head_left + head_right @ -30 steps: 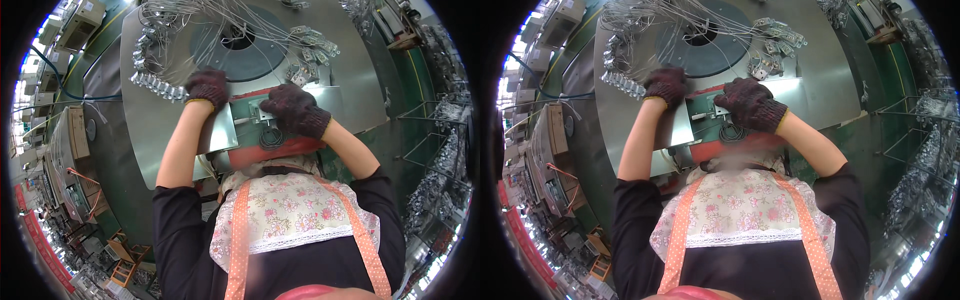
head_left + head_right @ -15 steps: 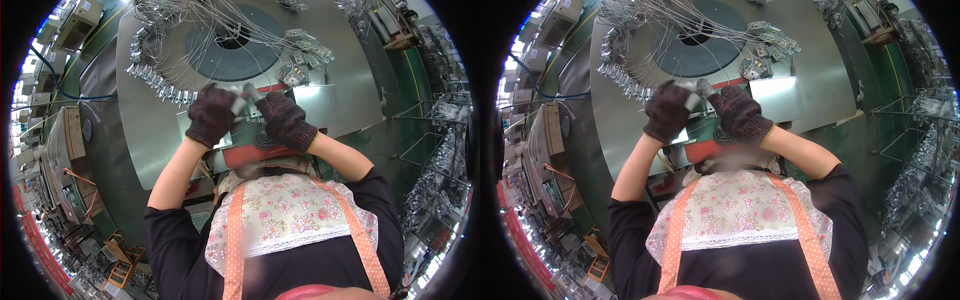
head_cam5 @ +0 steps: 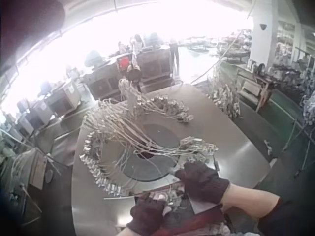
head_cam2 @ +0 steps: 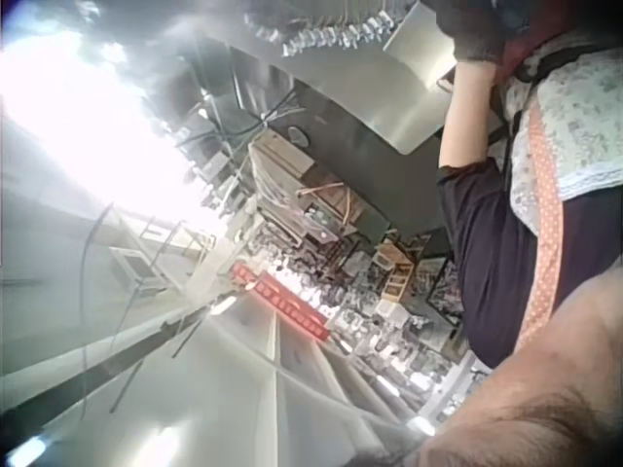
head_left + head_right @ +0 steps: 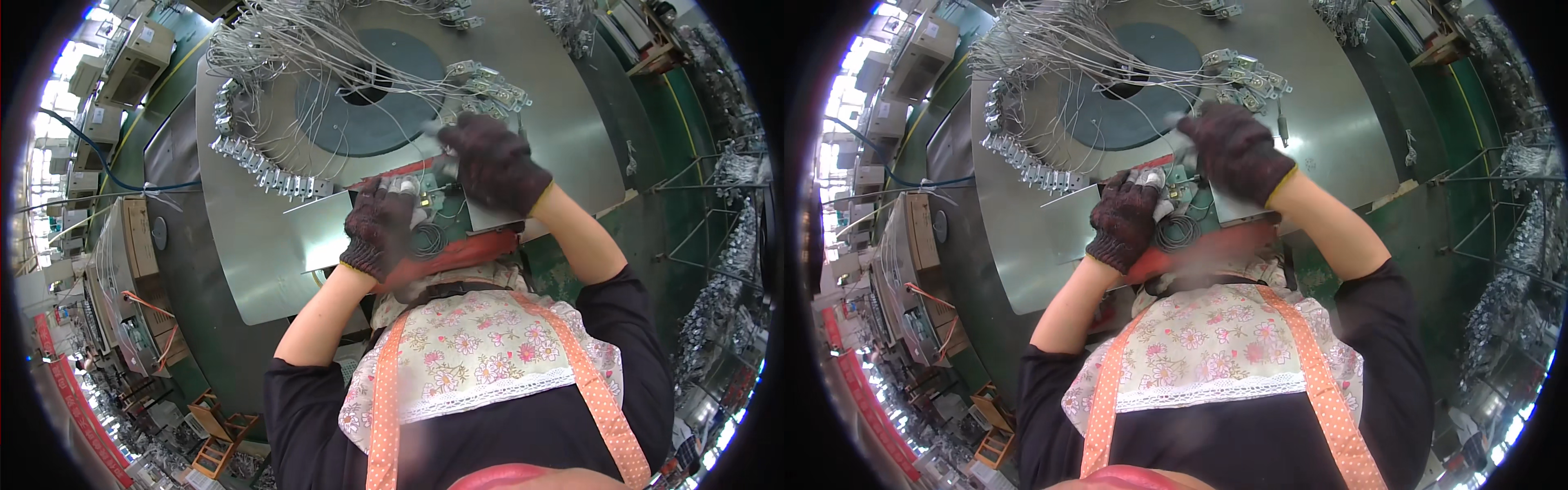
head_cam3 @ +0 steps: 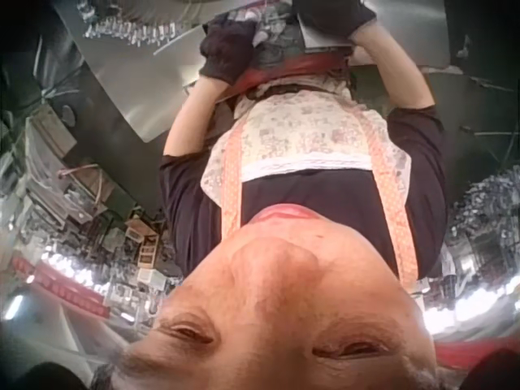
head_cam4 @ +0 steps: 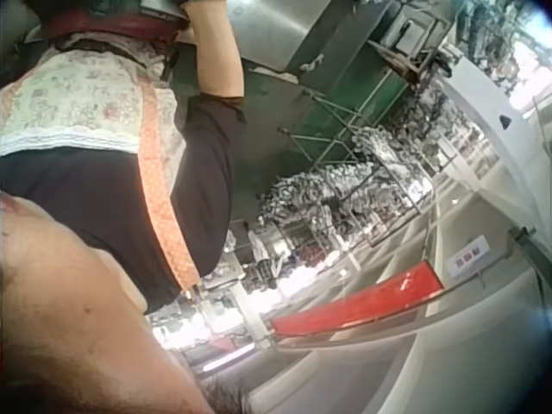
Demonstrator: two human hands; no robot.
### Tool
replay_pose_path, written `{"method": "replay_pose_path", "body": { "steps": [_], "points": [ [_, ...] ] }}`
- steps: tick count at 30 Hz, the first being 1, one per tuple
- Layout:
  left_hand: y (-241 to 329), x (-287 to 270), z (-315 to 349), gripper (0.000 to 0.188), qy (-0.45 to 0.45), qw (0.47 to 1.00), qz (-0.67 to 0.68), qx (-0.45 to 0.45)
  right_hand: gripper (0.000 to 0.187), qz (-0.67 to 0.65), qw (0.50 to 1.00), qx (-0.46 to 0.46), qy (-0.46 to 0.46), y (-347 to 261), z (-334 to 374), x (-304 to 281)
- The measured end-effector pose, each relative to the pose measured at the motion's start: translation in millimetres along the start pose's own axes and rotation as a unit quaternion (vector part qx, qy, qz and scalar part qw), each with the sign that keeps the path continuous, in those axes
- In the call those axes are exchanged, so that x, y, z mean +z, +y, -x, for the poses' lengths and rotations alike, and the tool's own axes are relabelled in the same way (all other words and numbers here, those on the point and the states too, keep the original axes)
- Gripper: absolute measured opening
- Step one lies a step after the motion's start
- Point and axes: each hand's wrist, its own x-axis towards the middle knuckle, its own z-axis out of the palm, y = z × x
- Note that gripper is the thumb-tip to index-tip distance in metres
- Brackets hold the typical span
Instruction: The person processes wired electrical components by repeatedly placing each component into a machine fixture and attaching parts by hand.
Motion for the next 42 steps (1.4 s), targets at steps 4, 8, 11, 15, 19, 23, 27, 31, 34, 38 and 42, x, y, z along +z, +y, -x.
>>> {"method": "replay_pose_path", "body": {
  "steps": [4,8,11,15,19,23,27,31,34,38,42],
  "points": [
    [-0.4,-1.9,-6.1,0.051,-0.015,1.0,-0.009,0.015,0.052,0.123,0.984,0.01,0.126,92.0,-7.2,20.6],
    [0.6,5.4,0.5,0.05,-0.025,1.0,-0.012,-0.01,0.055,0.094,0.977,0.129,0.144,133.1,3.8,9.7],
    [5.0,-2.1,-2.9,0.054,-0.014,1.0,-0.011,-0.001,0.052,0.081,0.983,0.117,0.118,163.6,10.1,21.0],
    [4.5,-2.3,-1.3,0.055,-0.012,1.0,-0.01,0.003,0.033,-0.315,0.92,0.022,0.234,144.5,16.9,3.9],
    [9.2,-7.2,-4.7,0.055,-0.024,1.0,-0.007,-0.012,0.029,-0.471,0.844,0.093,0.237,104.9,36.6,-44.8],
    [8.6,-8.4,-14.3,0.053,-0.011,1.0,0.008,0.007,0.034,-0.547,0.795,0.251,0.078,81.1,58.6,-70.7],
    [6.9,-4.8,-12.9,0.052,-0.021,1.0,0.007,0.009,0.052,-0.574,0.772,0.268,0.048,67.1,75.1,-53.5],
    [5.6,-3.8,-10.8,0.052,-0.017,1.0,0.002,0.007,0.07,-0.716,0.698,-0.026,0.018,42.2,70.6,-74.1],
    [2.7,0.1,-10.8,0.052,-0.015,1.0,-0.002,0.015,0.068,-0.753,0.636,-0.169,0.01,43.4,65.6,-53.2],
    [5.1,-1.8,-8.4,0.052,-0.016,1.0,-0.01,0.01,0.052,-0.723,0.689,-0.047,0.005,21.6,64.2,-46.9],
    [4.0,0.5,-7.8,0.053,-0.029,0.999,-0.018,0.021,0.031,-0.695,0.697,0.17,-0.039,11.2,46.3,-29.2]
  ]
}}
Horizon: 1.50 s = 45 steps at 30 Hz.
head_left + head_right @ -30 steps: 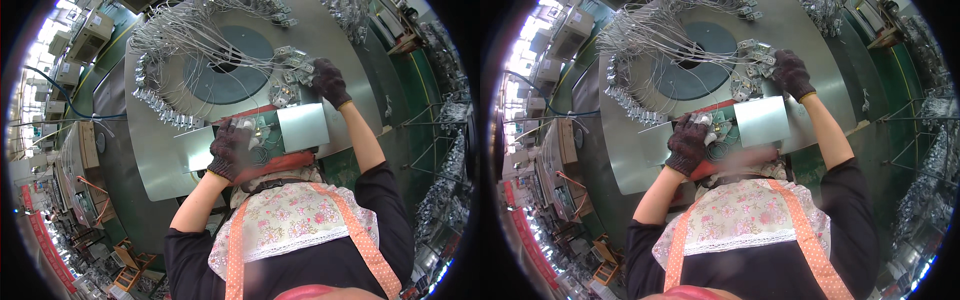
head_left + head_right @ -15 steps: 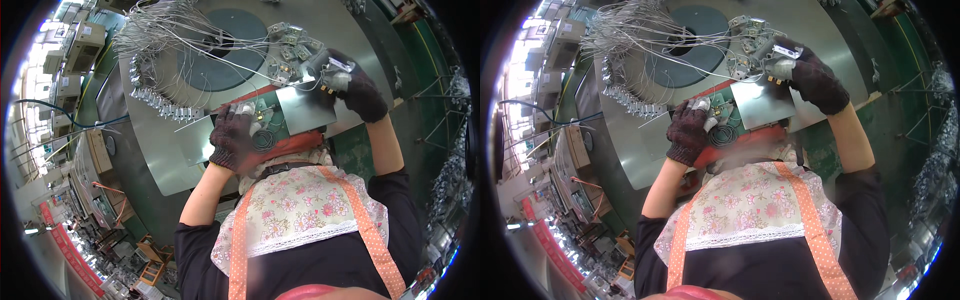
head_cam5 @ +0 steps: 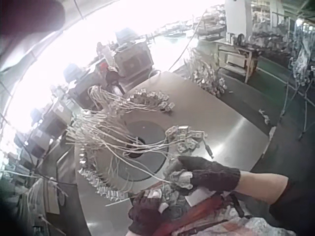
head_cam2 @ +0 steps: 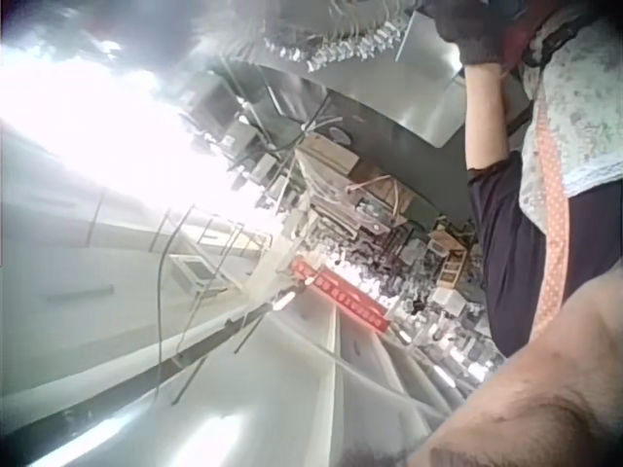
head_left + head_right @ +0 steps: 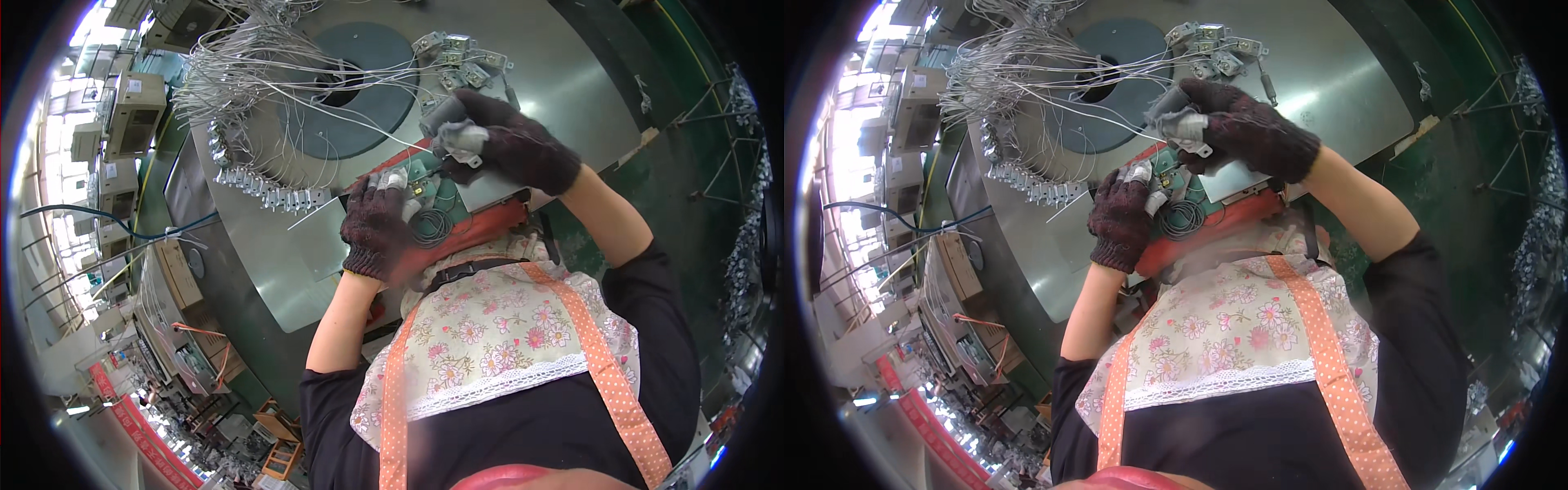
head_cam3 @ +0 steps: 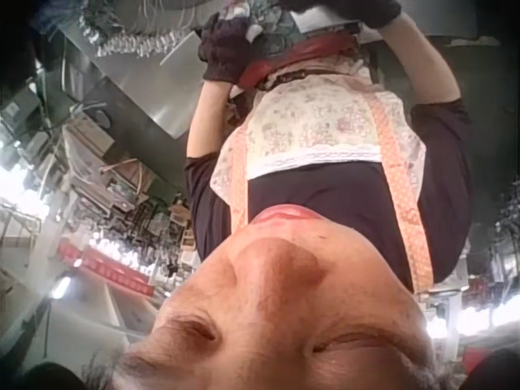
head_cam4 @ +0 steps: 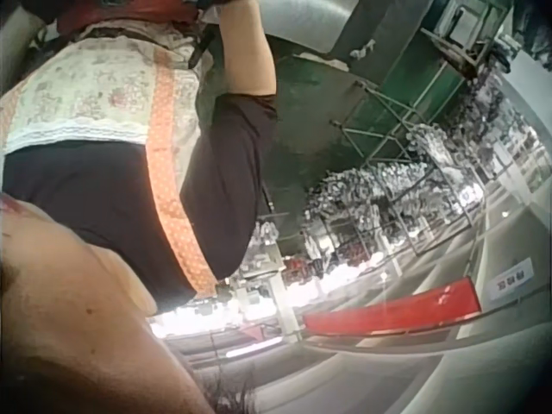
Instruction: The person processes wired electrical components by repeatedly placing each component into a machine fixture and attaching parts by hand.
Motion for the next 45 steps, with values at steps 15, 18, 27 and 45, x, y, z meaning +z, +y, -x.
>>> {"method": "replay_pose_path", "body": {
  "steps": [15,18,27,45],
  "points": [
    [-6.6,2.0,2.8,0.054,-0.001,1.0,-0.006,-0.002,0.081,-0.188,0.973,-0.041,-0.128,-11.8,25.8,8.0],
    [-7.1,4.2,2.3,0.054,0.003,1.0,-0.005,0.0,0.081,-0.161,0.983,-0.015,-0.093,-10.5,26.3,9.4],
    [-7.1,6.2,3.2,0.053,-0.005,1.0,0.005,-0.011,0.061,-0.155,0.988,-0.019,-0.006,7.7,19.7,14.7],
    [-8.5,4.9,1.4,0.052,0.005,1.0,-0.001,-0.013,0.069,-0.174,0.984,-0.014,-0.028,13.1,14.6,13.0]
  ]
}}
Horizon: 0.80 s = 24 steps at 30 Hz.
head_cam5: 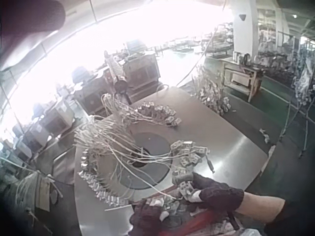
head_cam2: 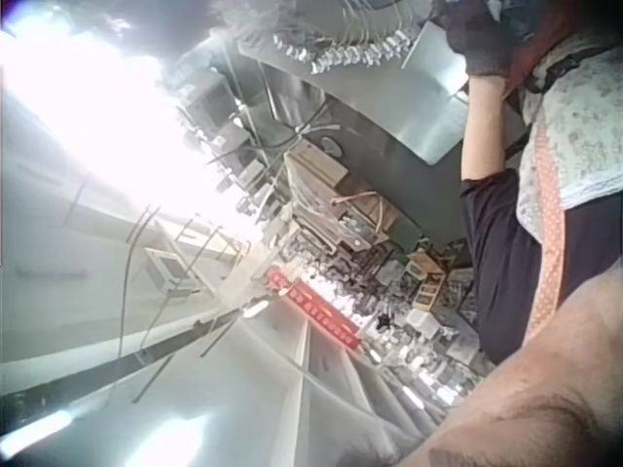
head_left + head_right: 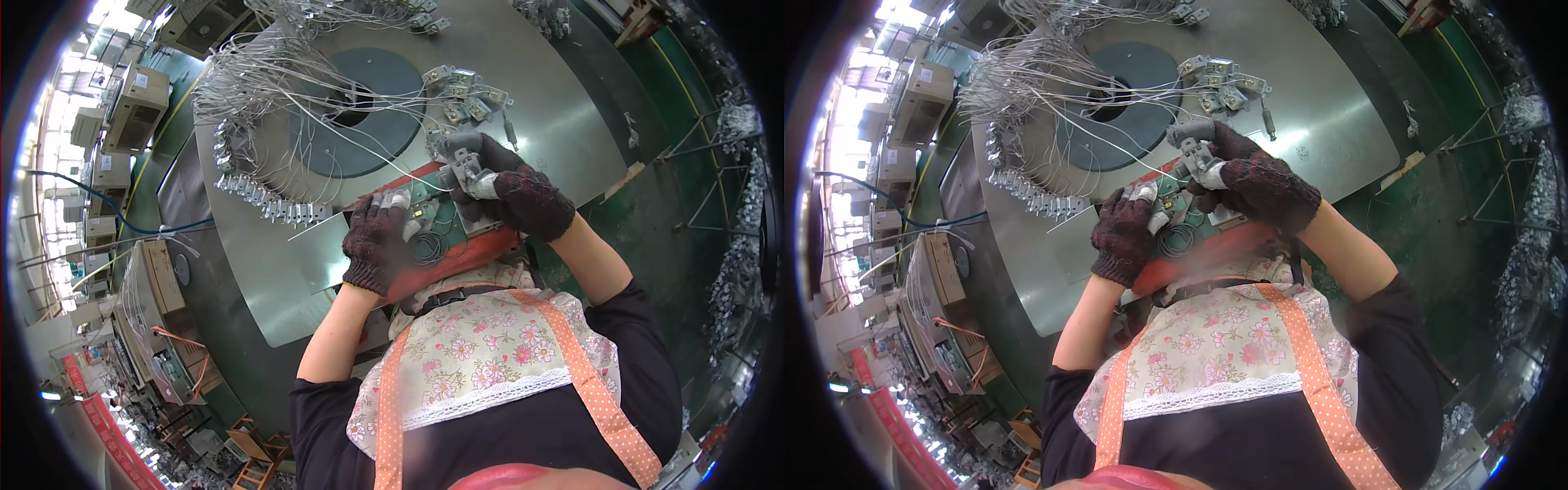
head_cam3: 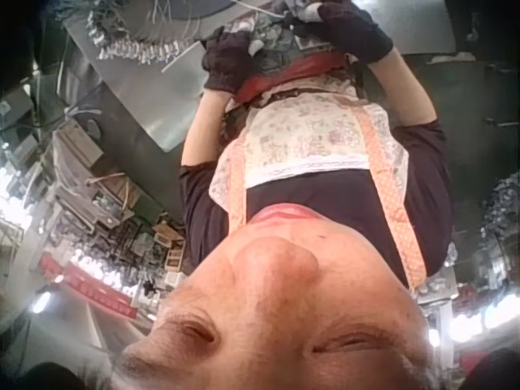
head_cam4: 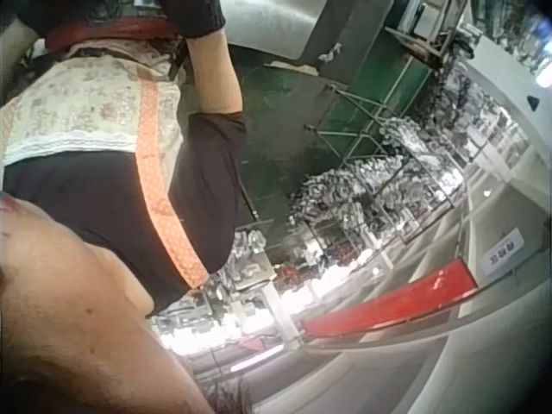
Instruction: The person processes wired electrical components by repeatedly placing each component into a machine fixture and attaching parts by hand.
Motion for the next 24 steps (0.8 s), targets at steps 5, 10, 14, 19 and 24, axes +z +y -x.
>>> {"method": "replay_pose_path", "body": {
  "steps": [5,10,14,19,24],
  "points": [
    [10.4,-10.3,4.4,0.034,0.021,0.996,0.079,-0.026,0.07,0.108,0.992,-0.033,0.06,-2.0,9.3,12.4],
    [9.9,3.1,8.5,0.032,0.05,0.999,-0.002,-0.015,0.067,0.098,0.979,-0.001,0.18,-1.8,24.5,13.5],
    [8.7,4.1,9.2,0.036,0.056,0.998,-0.03,-0.006,0.041,-0.368,0.926,-0.087,0.02,10.3,22.1,-4.7],
    [-0.3,12.7,5.7,0.039,-0.061,0.995,-0.083,-0.007,0.034,0.344,0.904,-0.238,0.089,78.0,-8.8,-71.9],
    [2.5,-15.2,-6.1,0.048,-0.075,0.993,0.073,-0.056,0.036,0.202,0.938,-0.19,0.209,73.7,-3.9,-62.6]
  ]
}}
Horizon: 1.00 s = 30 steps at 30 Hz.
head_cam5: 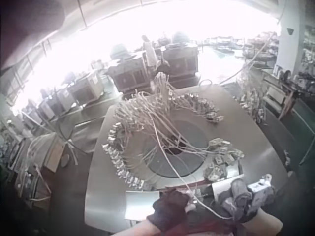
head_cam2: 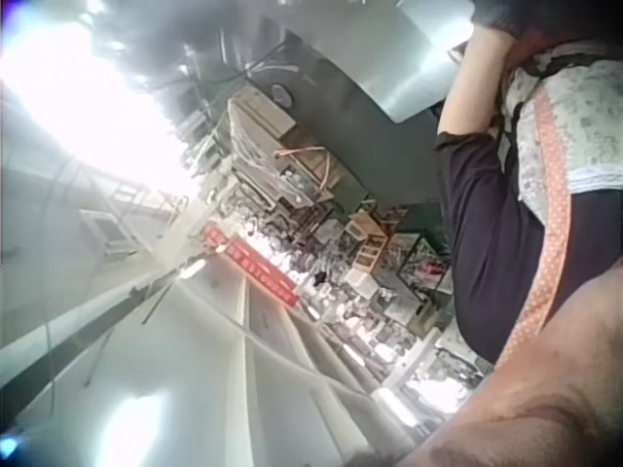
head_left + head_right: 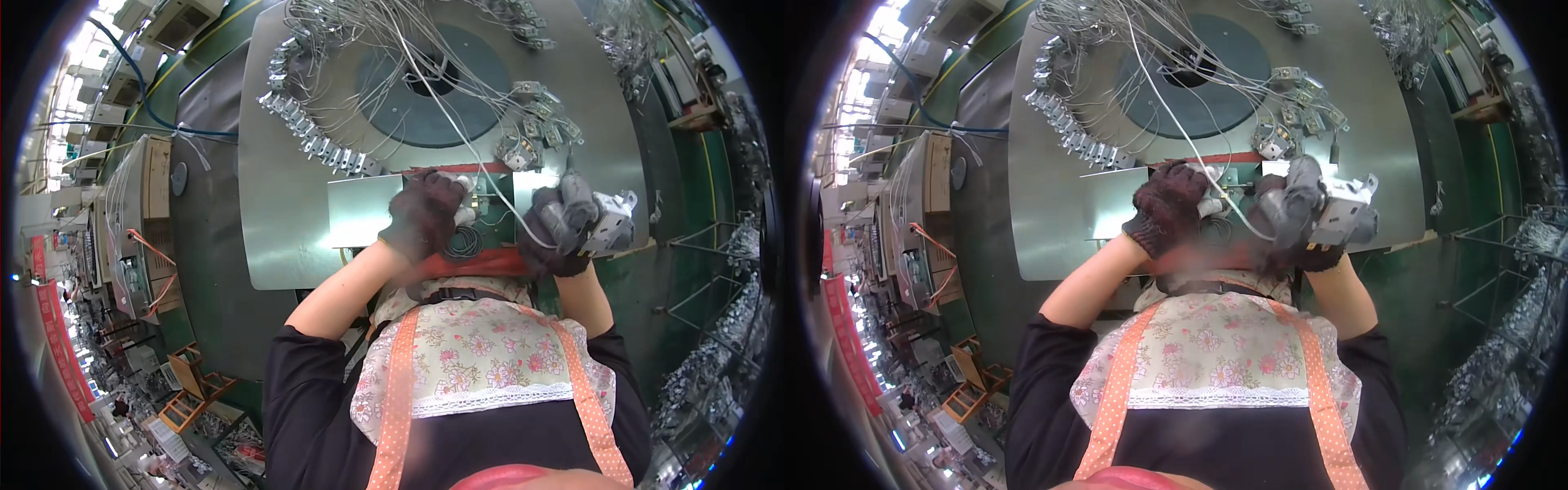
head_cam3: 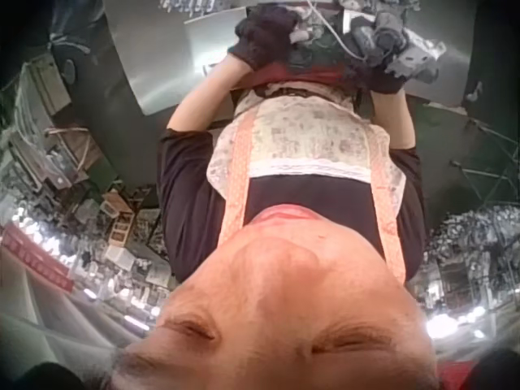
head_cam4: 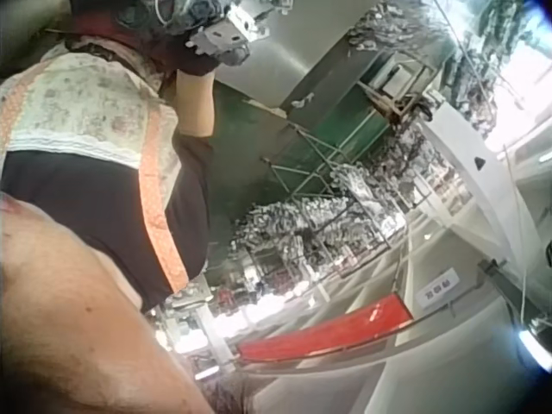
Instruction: The person processes wired electrical components by repeatedly placing each component into a machine fixture and attaching parts by hand.
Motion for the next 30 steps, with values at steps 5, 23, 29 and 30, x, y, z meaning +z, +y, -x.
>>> {"method": "replay_pose_path", "body": {
  "steps": [5,23,29,30],
  "points": [
    [-7.8,-22.6,-20.9,0.052,0.013,0.985,0.15,-0.084,0.04,-0.261,0.955,-0.004,-0.141,-54.0,9.8,28.7],
    [-120.9,-31.3,-14.0,0.034,0.088,0.979,-0.083,-0.165,0.03,0.649,0.63,-0.275,-0.325,-13.9,-35.4,102.6],
    [-76.5,-38.8,4.7,0.029,0.241,0.967,-0.078,-0.001,0.06,0.669,0.663,-0.222,-0.252,3.1,-11.1,102.1],
    [-72.4,-30.0,8.1,0.027,0.228,0.973,-0.042,-0.001,0.06,0.669,0.662,-0.224,-0.253,5.8,-5.8,103.6]
  ]
}}
